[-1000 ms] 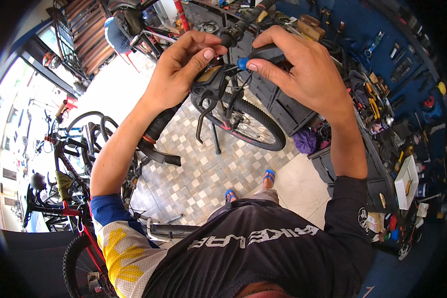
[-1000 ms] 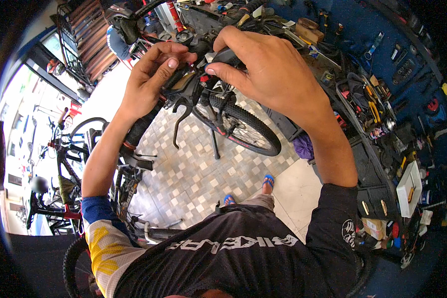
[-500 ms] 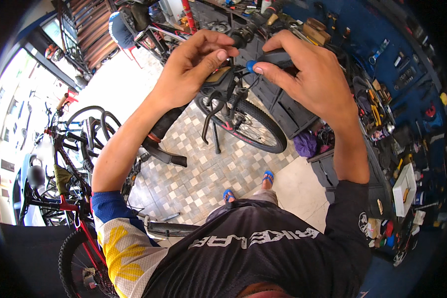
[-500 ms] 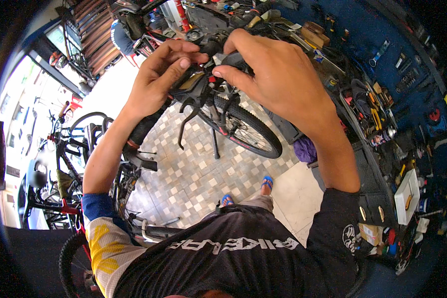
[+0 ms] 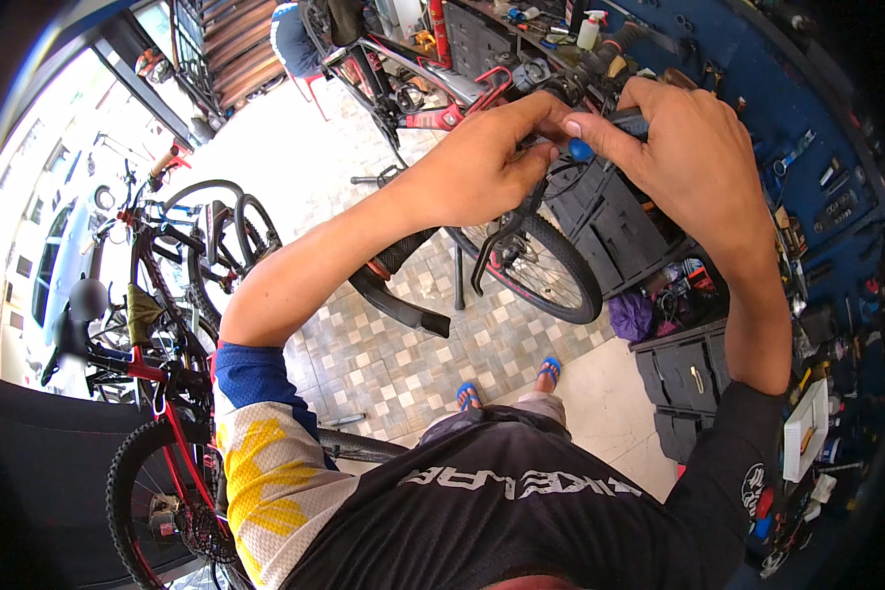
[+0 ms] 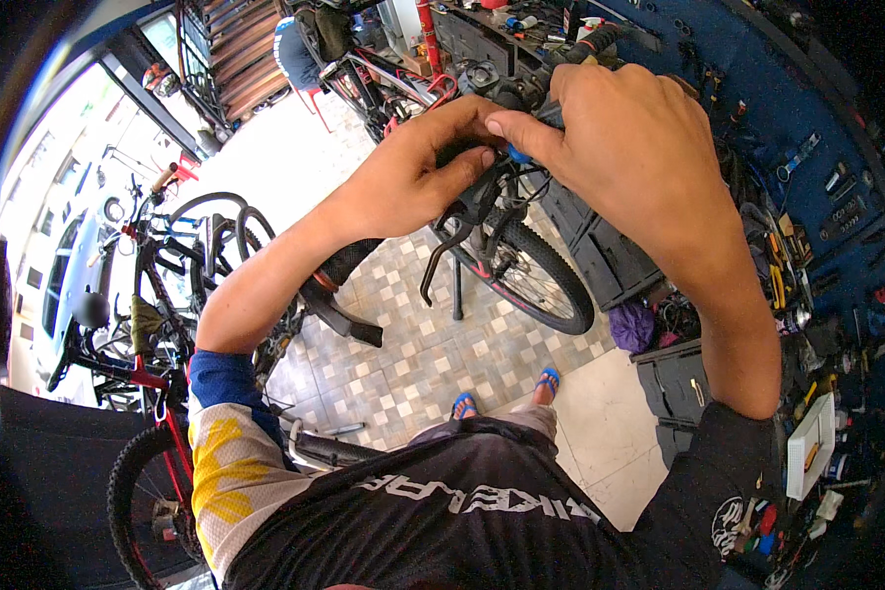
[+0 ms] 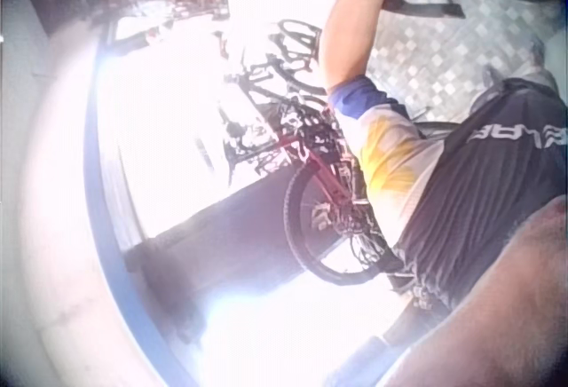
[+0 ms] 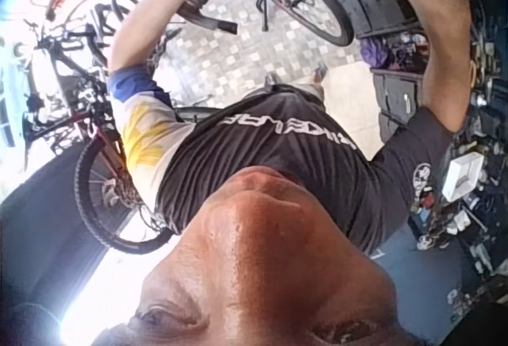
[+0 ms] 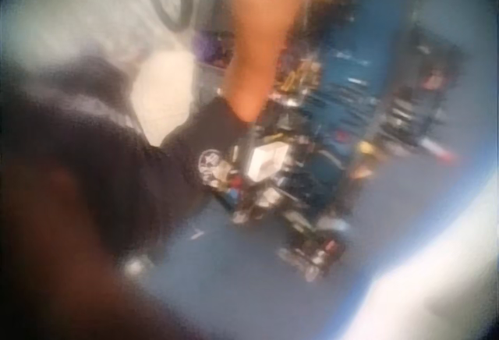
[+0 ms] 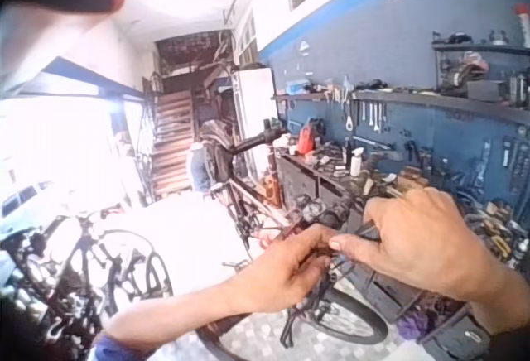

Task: The person wipes the front wheel, handlebars, and frame of a bicycle with a dark cloth. They then use a screwdriver to adjust a component on the handlebar area.

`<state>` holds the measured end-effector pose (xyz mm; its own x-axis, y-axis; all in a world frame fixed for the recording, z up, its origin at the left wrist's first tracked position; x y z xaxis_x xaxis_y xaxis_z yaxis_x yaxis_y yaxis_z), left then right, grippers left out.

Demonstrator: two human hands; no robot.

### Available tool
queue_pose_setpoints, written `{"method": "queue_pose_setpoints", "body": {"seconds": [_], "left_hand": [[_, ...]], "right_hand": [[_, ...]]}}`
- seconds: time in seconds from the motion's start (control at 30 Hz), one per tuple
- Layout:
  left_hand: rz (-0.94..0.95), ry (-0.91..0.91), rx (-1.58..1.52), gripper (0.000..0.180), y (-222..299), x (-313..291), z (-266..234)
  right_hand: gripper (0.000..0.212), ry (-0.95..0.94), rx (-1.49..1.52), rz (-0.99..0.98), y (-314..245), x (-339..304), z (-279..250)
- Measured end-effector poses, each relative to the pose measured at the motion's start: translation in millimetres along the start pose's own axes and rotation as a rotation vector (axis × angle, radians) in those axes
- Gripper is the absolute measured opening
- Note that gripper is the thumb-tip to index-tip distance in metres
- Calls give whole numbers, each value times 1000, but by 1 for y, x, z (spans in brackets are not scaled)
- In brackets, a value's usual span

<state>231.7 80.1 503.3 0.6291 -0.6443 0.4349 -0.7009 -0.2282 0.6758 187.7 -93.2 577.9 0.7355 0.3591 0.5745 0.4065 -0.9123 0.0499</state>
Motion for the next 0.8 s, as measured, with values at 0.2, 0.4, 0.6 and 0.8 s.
{"method": "queue_pose_setpoints", "body": {"seconds": [0.2,0.4,0.6,0.8], "left_hand": [[-30,-14,-143,39,-7,-2,4],[-27,-22,-145,40,-7,-7,1],[-33,10,-68,42,-2,-6,0],[-65,-75,-38,40,-15,-12,18]], "right_hand": [[42,39,59,-157,-2,-3,9],[29,60,148,-360,0,-5,13],[26,129,142,-583,-2,-4,17],[26,2,117,-713,-2,-11,35]]}}
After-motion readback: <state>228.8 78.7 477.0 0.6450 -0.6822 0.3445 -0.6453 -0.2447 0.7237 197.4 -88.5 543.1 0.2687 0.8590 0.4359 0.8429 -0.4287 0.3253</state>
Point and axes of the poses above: each hand's wrist, its own x-axis towards the middle knuckle, its own z-axis out of the palm, y = z × x, the point moved 4 cm from there along x, towards the middle knuckle
